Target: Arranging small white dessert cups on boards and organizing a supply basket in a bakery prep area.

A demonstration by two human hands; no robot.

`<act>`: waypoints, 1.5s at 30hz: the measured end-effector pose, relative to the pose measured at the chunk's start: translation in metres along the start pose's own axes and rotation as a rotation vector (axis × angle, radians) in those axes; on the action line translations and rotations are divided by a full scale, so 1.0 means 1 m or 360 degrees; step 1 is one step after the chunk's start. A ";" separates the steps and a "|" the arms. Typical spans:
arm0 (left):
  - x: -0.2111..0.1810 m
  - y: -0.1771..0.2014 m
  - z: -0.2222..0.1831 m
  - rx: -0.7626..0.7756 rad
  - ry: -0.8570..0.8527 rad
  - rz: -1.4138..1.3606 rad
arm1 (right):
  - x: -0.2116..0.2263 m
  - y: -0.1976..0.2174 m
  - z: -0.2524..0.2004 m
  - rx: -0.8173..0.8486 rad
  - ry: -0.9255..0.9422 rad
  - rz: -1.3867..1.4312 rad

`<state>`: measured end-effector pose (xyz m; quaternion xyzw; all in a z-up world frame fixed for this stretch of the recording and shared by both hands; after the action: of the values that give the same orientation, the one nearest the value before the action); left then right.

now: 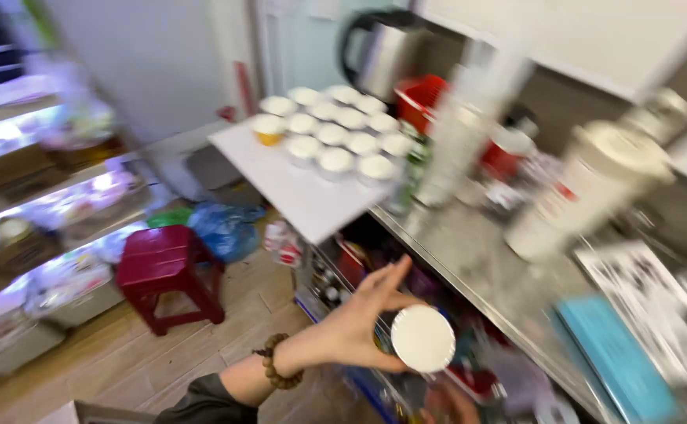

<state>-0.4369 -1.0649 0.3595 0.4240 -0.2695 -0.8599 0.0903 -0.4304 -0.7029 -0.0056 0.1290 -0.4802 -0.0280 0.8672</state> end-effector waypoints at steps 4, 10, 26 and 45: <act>-0.057 -0.107 0.008 0.0328 -0.0401 -0.0380 | 0.118 0.032 -0.042 -0.0492 -0.0195 0.0084; -0.154 -0.285 -0.001 0.0733 -0.0698 -0.0812 | 0.215 0.115 -0.173 -0.1536 -0.0362 0.0220; -0.388 -0.686 -0.055 0.2084 -0.0251 -0.1561 | 0.311 0.348 -0.511 -0.2405 -0.0405 -0.0089; -0.478 -1.052 0.063 0.1506 0.0432 -0.1584 | 0.279 0.912 -0.686 -0.2855 -0.1132 -0.1009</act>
<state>-0.1107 0.0247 0.1478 0.5945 -0.3751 -0.5287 -0.4758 0.2267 0.2638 0.1069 -0.4637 -0.4560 -0.6435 0.4037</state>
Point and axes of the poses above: each hand's wrist, its own z-axis towards the middle knuckle, its own y-axis out of the back of the hand, x = y × z, the point moved 2 cm from there along z, towards the middle knuckle, and after that the axes turned 1 degree about -z, right-handed, at the moved point
